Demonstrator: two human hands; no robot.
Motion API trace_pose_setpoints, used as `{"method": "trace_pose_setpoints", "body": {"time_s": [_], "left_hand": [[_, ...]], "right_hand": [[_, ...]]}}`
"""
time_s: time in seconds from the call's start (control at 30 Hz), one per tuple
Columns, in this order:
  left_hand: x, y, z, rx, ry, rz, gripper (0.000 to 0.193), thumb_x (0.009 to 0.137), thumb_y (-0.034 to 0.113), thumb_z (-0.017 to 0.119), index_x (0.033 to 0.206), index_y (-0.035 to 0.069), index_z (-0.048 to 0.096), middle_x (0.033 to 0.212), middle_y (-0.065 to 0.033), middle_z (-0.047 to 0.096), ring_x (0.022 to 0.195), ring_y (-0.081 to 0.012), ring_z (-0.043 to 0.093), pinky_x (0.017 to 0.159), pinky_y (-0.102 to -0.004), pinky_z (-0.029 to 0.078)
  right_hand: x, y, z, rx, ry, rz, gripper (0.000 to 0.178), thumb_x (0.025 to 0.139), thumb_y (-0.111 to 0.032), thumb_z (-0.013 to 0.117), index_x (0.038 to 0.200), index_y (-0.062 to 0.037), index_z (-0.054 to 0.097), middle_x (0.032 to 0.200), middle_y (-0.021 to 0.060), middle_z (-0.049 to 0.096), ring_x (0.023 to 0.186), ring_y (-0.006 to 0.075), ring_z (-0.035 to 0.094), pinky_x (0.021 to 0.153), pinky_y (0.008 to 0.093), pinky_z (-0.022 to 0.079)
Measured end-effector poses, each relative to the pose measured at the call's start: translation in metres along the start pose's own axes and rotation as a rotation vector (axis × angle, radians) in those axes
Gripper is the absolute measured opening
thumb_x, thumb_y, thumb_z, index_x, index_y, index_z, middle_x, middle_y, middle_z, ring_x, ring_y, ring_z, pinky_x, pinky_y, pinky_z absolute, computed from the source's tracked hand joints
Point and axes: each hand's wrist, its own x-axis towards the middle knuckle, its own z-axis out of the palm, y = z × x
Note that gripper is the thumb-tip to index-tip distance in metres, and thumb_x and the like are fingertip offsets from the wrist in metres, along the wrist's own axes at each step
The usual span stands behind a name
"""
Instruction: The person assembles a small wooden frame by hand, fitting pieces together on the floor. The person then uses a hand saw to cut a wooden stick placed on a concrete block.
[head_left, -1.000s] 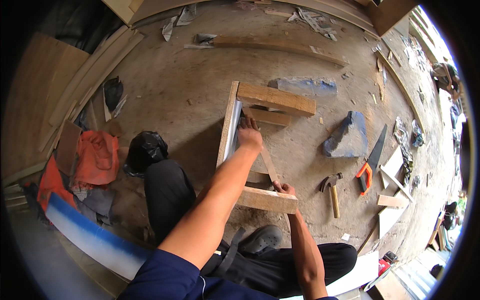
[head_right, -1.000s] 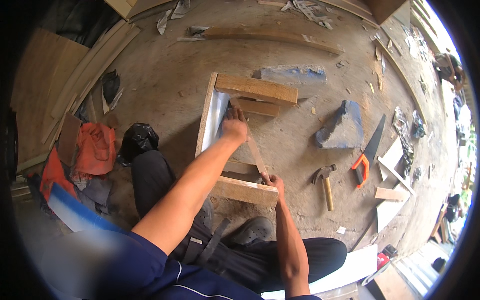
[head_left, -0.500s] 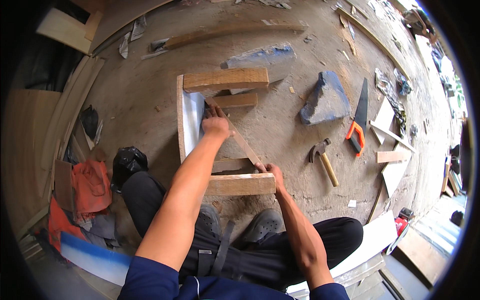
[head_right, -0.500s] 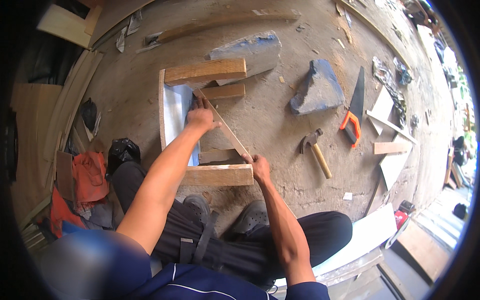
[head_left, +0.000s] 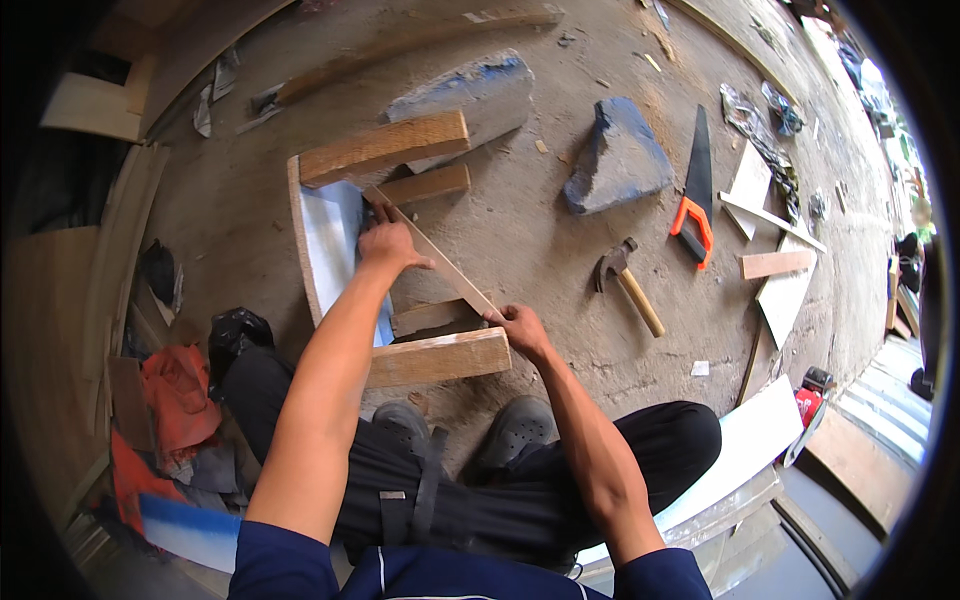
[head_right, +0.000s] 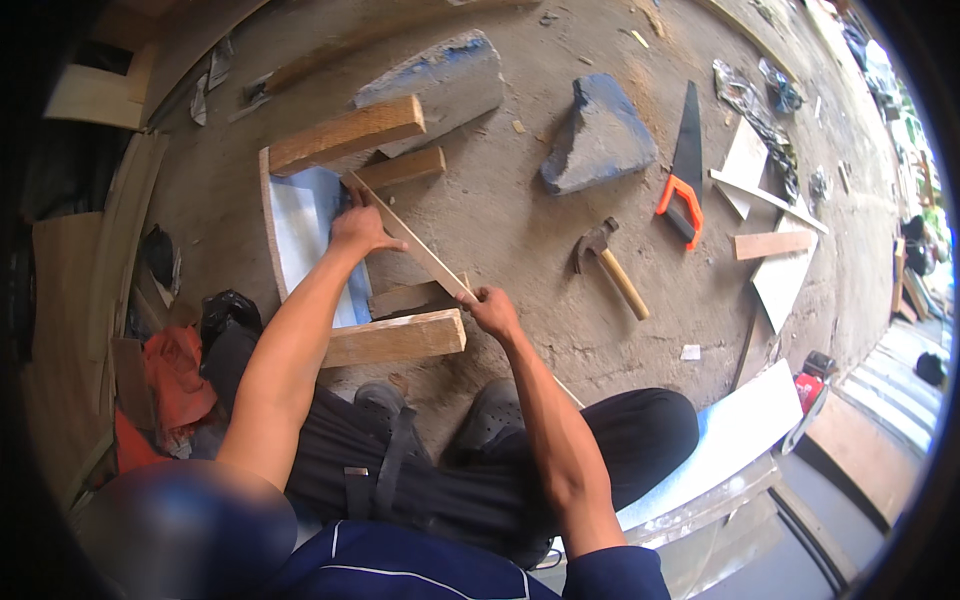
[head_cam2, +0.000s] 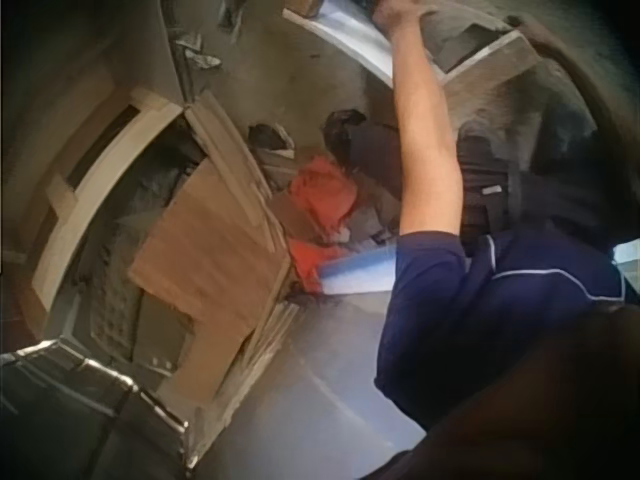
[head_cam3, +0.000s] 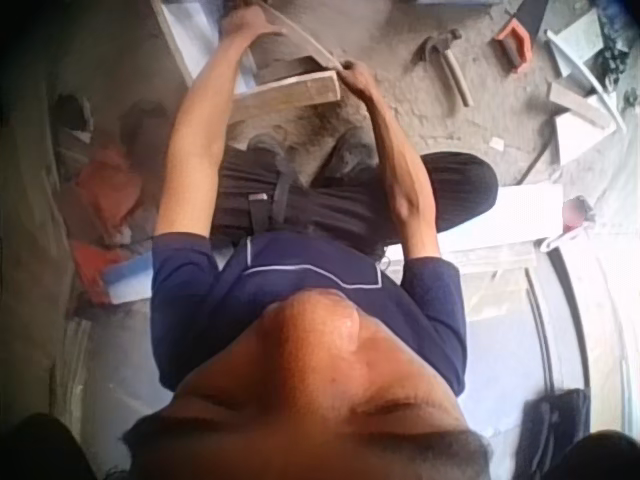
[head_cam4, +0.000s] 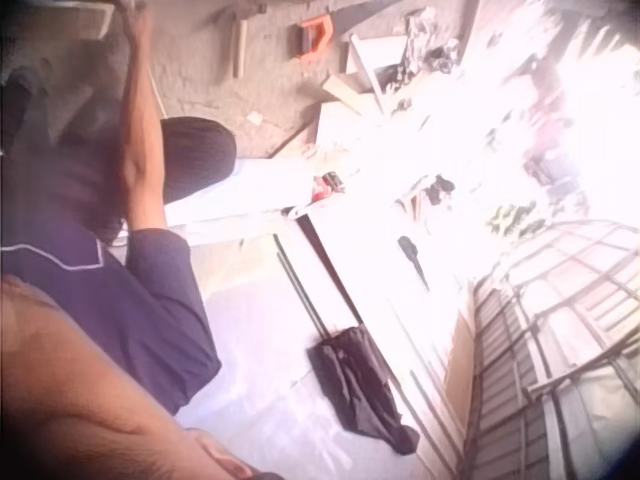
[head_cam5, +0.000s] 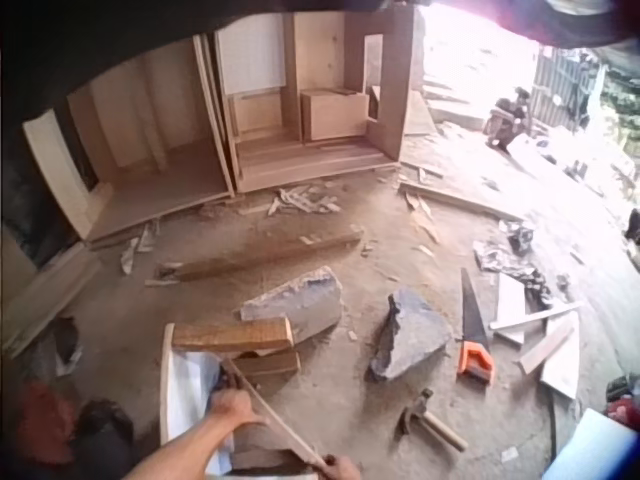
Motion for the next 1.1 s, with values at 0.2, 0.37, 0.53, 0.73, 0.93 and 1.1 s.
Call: {"method": "trace_pose_setpoints", "body": {"time_s": [0.2, 0.37, 0.53, 0.73, 0.93, 1.1], "left_hand": [[0.003, 0.003, -0.002, 0.001, -0.050, -0.024, 0.145, 0.049, 0.061, 0.085, 0.144, -0.015, 0.006, 0.150, -0.0341, 0.019, 0.124, -0.0330, 0.051, 0.096, -0.0423, 0.045], [0.013, 0.004, -0.001, 0.067, -0.052, -0.053, 0.125, 0.049, 0.058, 0.086, 0.132, -0.011, 0.023, 0.137, -0.0311, 0.030, 0.120, -0.0336, 0.054, 0.094, -0.0402, 0.048], [0.008, 0.005, 0.002, 0.101, 0.055, -0.004, 0.087, 0.050, 0.058, 0.085, 0.108, -0.004, 0.064, 0.111, -0.0250, 0.065, 0.107, -0.0340, 0.062, 0.089, -0.0401, 0.052], [0.007, 0.004, 0.000, 0.101, 0.066, -0.008, 0.087, 0.050, 0.057, 0.086, 0.108, -0.005, 0.064, 0.111, -0.0258, 0.064, 0.109, -0.0346, 0.061, 0.091, -0.0406, 0.051], [0.006, 0.010, -0.010, 0.048, -0.072, -0.016, 0.099, 0.050, 0.054, 0.087, 0.123, -0.006, 0.057, 0.137, -0.0349, 0.041, 0.118, -0.0361, 0.056, 0.094, -0.0387, 0.050], [0.006, 0.008, -0.007, 0.047, -0.055, 0.004, 0.096, 0.052, 0.055, 0.086, 0.122, -0.005, 0.058, 0.130, -0.0310, 0.051, 0.115, -0.0344, 0.058, 0.093, -0.0389, 0.050]], "right_hand": [[-0.005, -0.008, -0.016, 0.199, -0.114, 0.184, 0.033, 0.077, -0.033, 0.080, 0.089, -0.0034, 0.069, 0.073, 0.0011, 0.063, 0.060, 0.0087, 0.051, 0.053, 0.0267, 0.039], [-0.007, -0.010, -0.013, 0.276, -0.101, 0.144, 0.032, 0.078, -0.029, 0.079, 0.088, -0.0019, 0.066, 0.074, 0.0025, 0.064, 0.065, 0.0103, 0.055, 0.057, 0.0277, 0.042], [0.000, -0.002, -0.010, 0.250, -0.109, 0.127, 0.033, 0.078, -0.029, 0.078, 0.088, -0.0012, 0.065, 0.073, 0.0046, 0.065, 0.066, 0.0125, 0.059, 0.061, 0.0289, 0.046], [0.004, -0.004, -0.011, 0.170, -0.127, 0.104, 0.030, 0.079, -0.025, 0.078, 0.091, -0.0016, 0.063, 0.078, 0.0044, 0.065, 0.068, 0.0110, 0.059, 0.061, 0.0276, 0.046], [0.001, 0.000, -0.008, 0.198, -0.077, 0.104, 0.033, 0.077, -0.030, 0.077, 0.088, -0.0009, 0.066, 0.077, 0.0093, 0.069, 0.071, 0.0175, 0.064, 0.067, 0.0327, 0.049], [0.003, 0.004, -0.002, 0.014, -0.011, 0.017, 0.039, 0.076, -0.036, 0.075, 0.093, -0.0019, 0.065, 0.085, 0.0151, 0.068, 0.080, 0.0244, 0.065, 0.073, 0.0367, 0.049]]}}
